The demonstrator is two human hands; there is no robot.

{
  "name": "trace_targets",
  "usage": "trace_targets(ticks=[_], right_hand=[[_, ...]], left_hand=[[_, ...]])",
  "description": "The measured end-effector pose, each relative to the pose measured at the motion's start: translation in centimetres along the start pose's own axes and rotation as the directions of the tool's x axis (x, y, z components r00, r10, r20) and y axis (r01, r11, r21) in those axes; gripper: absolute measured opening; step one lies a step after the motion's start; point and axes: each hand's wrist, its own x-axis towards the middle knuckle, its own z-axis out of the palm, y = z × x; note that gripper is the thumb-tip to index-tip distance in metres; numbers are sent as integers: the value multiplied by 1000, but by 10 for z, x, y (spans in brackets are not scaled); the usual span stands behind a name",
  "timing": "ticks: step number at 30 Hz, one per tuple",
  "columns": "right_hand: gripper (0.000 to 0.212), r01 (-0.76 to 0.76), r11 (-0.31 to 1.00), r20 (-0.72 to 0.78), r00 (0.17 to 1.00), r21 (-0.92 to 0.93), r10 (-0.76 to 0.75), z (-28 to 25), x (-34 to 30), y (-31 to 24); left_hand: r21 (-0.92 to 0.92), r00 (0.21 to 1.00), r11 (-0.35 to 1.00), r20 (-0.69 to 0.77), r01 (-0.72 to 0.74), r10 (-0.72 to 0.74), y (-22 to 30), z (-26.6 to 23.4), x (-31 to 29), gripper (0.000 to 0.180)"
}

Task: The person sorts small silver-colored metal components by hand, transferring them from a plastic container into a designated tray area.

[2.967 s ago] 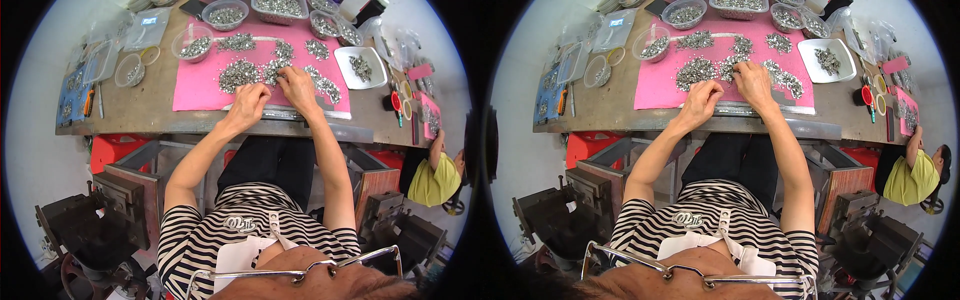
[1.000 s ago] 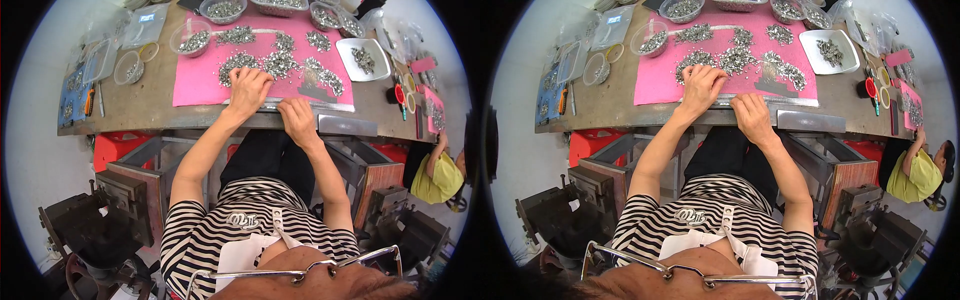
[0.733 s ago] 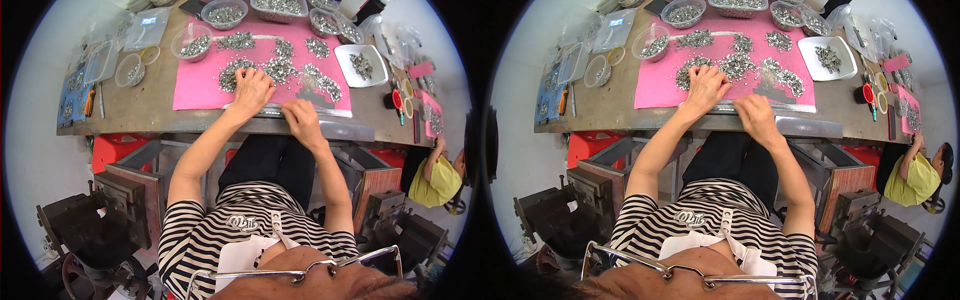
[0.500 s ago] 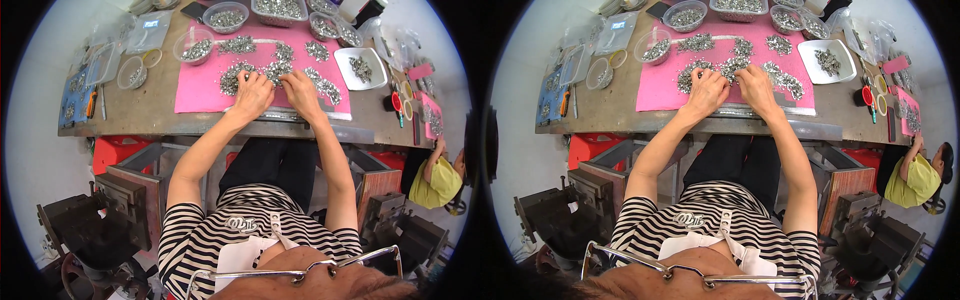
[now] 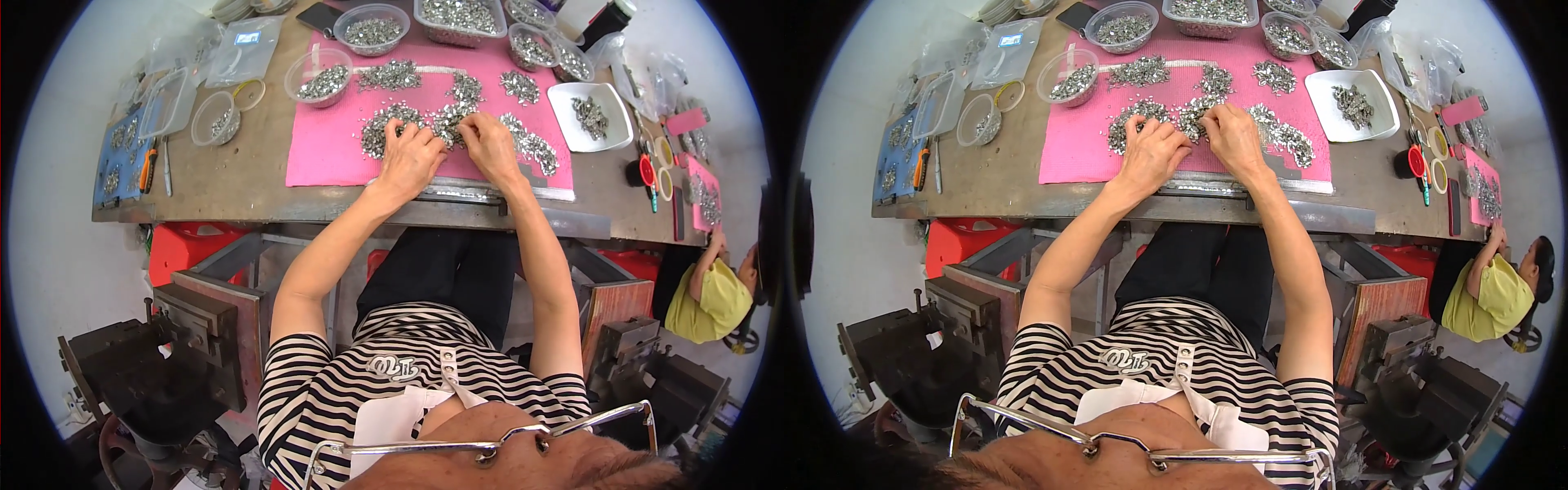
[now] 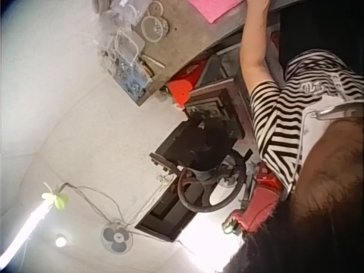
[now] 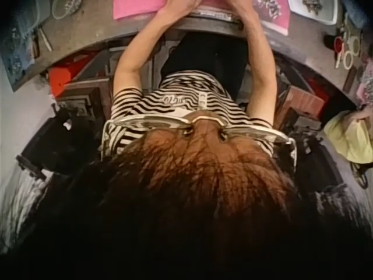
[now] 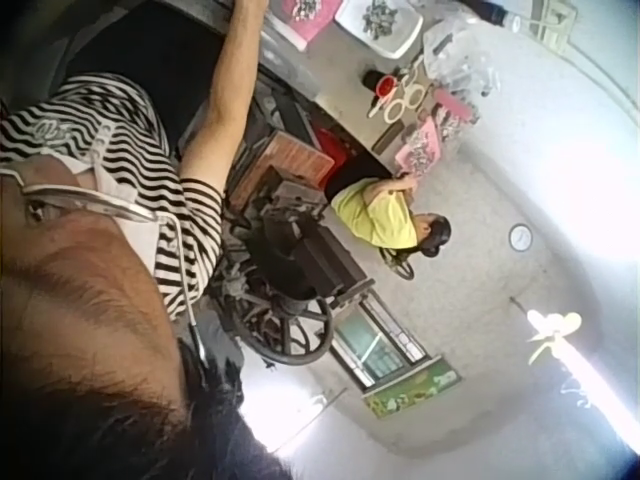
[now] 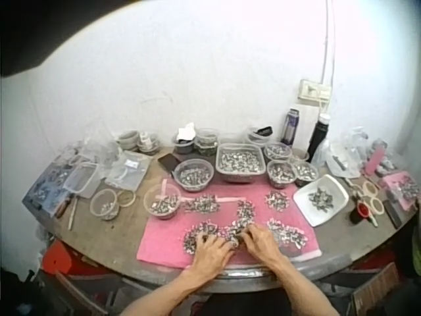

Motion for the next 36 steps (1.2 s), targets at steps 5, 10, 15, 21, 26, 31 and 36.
trace_targets(ticks=[5,10,15,21,26,31,36], right_hand=[[8,211,962,8,977,-171,-213,6,-1,2],[9,138,985,-10,990,-100,-139,1,-1,-1],[11,-29,994,4,1000,107,29,-21,-6,-12],[10,-92,993,231,970,79,71,-40,-39,-10],[10,17,1000,108,994,9,-18,-38,-52,2],[9,106,994,79,992,-38,-103,-39,-56,7],[9,88,996,113,990,-23,-84,-41,-54,7]], left_hand=[[20,1000,1000,-6,6,-6,2,3,2,8],[-120,1000,993,-14,8,-9,3,3,1,9],[-475,989,867,82,150,-125,23,-12,-6,6],[-581,986,796,114,167,-123,47,-14,-24,7],[-490,998,869,47,64,-47,48,-8,-27,8],[-483,999,875,21,32,-25,50,-9,-27,9],[-481,1000,876,12,13,-9,51,-9,-27,10]])
